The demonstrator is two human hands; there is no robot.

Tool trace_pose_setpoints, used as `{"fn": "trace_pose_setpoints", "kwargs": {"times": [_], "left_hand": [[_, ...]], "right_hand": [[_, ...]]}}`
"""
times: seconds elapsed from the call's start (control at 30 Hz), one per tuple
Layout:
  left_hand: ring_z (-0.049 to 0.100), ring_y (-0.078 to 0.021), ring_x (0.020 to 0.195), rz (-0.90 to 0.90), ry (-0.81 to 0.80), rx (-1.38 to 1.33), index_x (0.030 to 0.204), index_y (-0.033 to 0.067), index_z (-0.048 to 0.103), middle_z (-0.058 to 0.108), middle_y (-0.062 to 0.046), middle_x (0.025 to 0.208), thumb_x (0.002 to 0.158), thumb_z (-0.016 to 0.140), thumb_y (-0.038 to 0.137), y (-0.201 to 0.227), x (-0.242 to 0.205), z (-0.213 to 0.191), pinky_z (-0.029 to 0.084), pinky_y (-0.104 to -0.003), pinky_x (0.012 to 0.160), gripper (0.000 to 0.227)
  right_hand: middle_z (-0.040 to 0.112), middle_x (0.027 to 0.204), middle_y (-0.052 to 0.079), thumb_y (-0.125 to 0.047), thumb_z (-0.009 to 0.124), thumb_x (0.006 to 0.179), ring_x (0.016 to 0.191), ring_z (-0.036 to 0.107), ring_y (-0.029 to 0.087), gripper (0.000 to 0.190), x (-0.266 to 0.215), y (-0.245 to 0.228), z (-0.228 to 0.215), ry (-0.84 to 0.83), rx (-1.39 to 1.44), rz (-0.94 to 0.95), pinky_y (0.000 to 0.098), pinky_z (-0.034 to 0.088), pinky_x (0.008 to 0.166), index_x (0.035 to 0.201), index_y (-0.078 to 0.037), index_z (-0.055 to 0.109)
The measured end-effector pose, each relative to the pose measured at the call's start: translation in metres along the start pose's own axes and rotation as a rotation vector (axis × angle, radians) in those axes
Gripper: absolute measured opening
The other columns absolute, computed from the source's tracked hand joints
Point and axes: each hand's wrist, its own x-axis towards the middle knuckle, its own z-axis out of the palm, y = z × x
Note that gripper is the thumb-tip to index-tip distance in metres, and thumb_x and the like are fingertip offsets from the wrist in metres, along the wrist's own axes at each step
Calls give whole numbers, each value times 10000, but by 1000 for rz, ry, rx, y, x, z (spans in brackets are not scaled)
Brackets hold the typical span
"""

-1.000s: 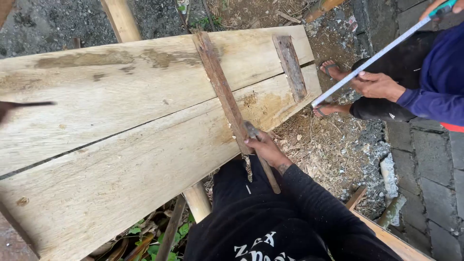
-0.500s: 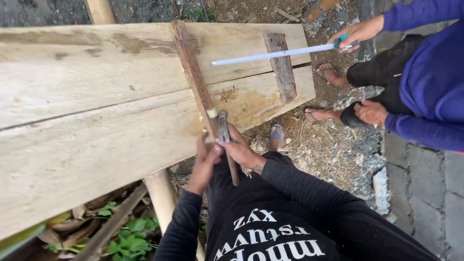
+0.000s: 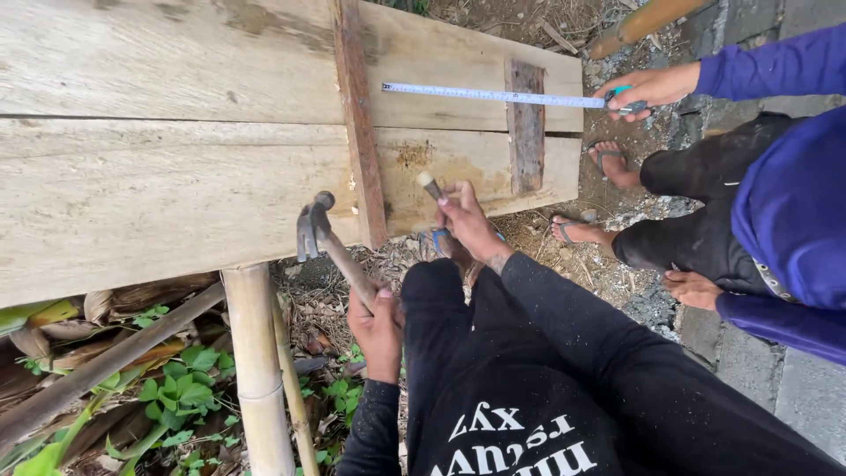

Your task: Hammering a wooden piece onto a larger board.

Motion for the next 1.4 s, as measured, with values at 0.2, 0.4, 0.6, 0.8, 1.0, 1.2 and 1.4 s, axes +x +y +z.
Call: {"fn": "trace_pose_setpoints", "kwargs": {"times": [0.2,0.4,0.6,0.8,1.0,1.2,1.4], "left_hand": [[421,-44,447,-60,115,53,1020,58,532,495,25,656,985,583,99,-10,33,-21,355,-224,362,74],[419,-40,442,-179,76,219,981,67,556,504,30,643,993,594,133,-28,61,-30,344,-223,363,77],[453,-39,525,-190,2,383,962,65,584,524,35,682,1000,623,138,-52,66,-45,377,-222,441,91],[445,-45,520,-282,-15,387,932,63,573,507,36,662,991,641,173,-64,67,-60,368,-227,432,142],[446,-56,558,-253,-11,409,958,50,578,507,33,692,1000,641,181,-72,70,-60,373,-232,465,151],[575,-111,562,-205,-77,735,1250,44,515,619,-40,716,1016,571,194,-31,119,-9,493,-283,482,284],[696,-226,678,456,-251,1191,1578,59,325,711,-172,983,1046,632,179,51,205,54,582,-358,562,626]], "right_hand": [[682,1106,49,-153,524,1057,1048,613,127,310,119,0,-39,18,-10,-168,274,490,917,1362,-115,560],[699,1267,123,96,593,951,1198,684,235,313,225,-13,-18,60,161,-334,341,551,1041,1214,-67,552],[669,1189,123,167,605,933,1237,674,253,293,300,3,-4,236,234,-426,359,550,1052,1125,-41,528],[656,1089,87,188,598,930,1262,681,306,310,324,24,-4,253,298,-522,355,554,1078,1071,-63,486],[657,1046,67,184,591,930,1256,682,297,319,317,18,2,271,343,-458,348,552,990,1057,-79,464],[706,1106,91,162,621,974,1164,696,212,249,327,34,-16,224,92,-551,324,557,1037,1093,-48,559],[742,1129,80,52,571,990,1049,706,137,188,362,69,-49,102,272,-422,289,583,967,1147,-20,645]]}}
